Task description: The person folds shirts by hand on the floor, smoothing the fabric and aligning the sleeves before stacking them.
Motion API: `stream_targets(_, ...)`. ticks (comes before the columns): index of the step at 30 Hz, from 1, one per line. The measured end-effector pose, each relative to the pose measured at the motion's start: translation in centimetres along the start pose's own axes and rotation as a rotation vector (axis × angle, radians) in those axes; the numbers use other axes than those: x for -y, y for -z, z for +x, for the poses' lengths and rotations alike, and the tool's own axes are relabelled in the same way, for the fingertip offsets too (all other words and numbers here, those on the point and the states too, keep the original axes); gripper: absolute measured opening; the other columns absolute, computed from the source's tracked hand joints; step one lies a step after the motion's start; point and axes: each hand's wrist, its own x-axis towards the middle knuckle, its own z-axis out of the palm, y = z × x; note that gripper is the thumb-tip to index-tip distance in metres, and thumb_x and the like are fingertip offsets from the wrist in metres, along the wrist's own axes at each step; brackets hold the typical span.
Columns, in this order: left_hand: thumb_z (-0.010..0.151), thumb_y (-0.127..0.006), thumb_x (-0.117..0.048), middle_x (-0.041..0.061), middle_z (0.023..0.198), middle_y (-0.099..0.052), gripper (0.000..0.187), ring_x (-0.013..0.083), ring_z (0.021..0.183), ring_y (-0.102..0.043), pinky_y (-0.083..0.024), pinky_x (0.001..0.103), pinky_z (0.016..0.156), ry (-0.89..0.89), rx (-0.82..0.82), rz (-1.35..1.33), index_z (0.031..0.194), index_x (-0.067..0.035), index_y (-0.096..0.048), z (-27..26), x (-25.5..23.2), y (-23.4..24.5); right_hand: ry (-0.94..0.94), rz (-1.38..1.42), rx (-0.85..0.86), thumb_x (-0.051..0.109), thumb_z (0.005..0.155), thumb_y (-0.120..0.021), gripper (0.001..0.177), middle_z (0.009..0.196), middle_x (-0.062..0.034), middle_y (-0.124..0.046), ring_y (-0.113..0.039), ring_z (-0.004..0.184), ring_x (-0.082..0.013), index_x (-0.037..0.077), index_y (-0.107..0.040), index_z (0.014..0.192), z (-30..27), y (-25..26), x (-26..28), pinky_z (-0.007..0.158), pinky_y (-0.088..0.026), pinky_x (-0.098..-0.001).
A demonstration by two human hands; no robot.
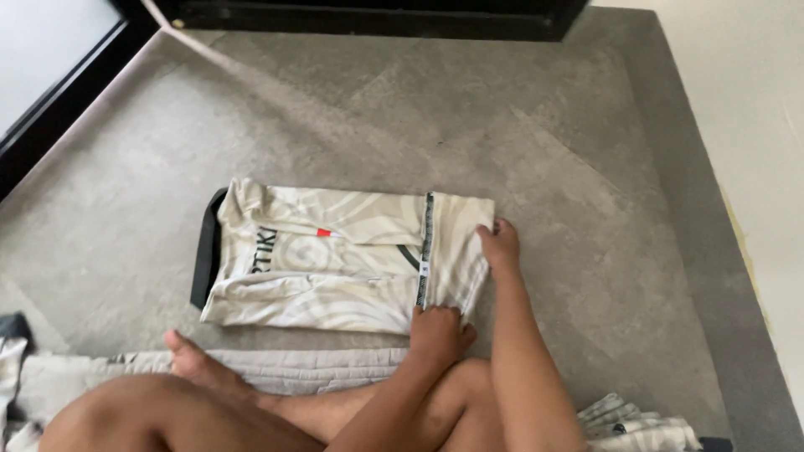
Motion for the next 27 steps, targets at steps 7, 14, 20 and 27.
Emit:
stream_targets(7,0.077,-0.052,-0.033,0.014,0.081,-0.064,0.033,0.0335,0.082,-0.063,-0.042,0.046,0.075,-0.034,-0.143,-0.244,0.086,-0.004,-0.066,-3.0,0.1,3.7,-0.034,0.162,-0.035,0.026,0.083,-0.063,0.042,0.107,-0.0203,-0.058,-0.056,0.106,-0.0349,0.000,-0.056,0.116,-3.9,1.5,3.3,0.082,-0.045,-0.0433)
stream_targets(14,0.080,-0.056,-0.027,0.016,0.078,-0.058,0.023,0.0381,0.079,-0.059,-0.045,0.046,0.070,0.157,-0.359,-0.818,0.084,-0.005,-0.062,-6.5,4.6,7.3,0.061,0.374,-0.079,0.025,0.081,-0.065,0.036,0.099,-0.0161,-0.055,-0.056,0.096,-0.0299,0.005,-0.055,0.109,-7.3,-2.8,11.4,0.078,-0.044,-0.0440)
stream_targets(20,0.080,-0.058,-0.021,0.014,0.076,-0.058,0.019,0.0232,0.077,-0.058,-0.045,0.035,0.073,0.426,-0.683,-1.206,0.085,-0.004,-0.063,-8.7,12.2,8.6,0.275,0.208,-0.075,0.023,0.076,-0.067,0.037,0.096,-0.0143,-0.057,-0.058,0.093,-0.0284,0.004,-0.057,0.106,-5.8,-14.7,15.7,0.075,-0.046,-0.0411)
stream_targets(27,0.080,-0.063,-0.033,0.018,0.137,-0.022,0.072,0.0350,0.131,-0.025,-0.024,0.045,0.110,1.123,-1.128,-1.300,0.135,-0.014,-0.023,-10.4,14.8,10.2,0.482,-0.139,0.492,0.028,0.077,-0.066,0.052,0.117,-0.0167,-0.057,-0.056,0.111,-0.0304,0.011,-0.052,0.123,-16.2,-22.0,21.0,0.092,-0.044,-0.0419)
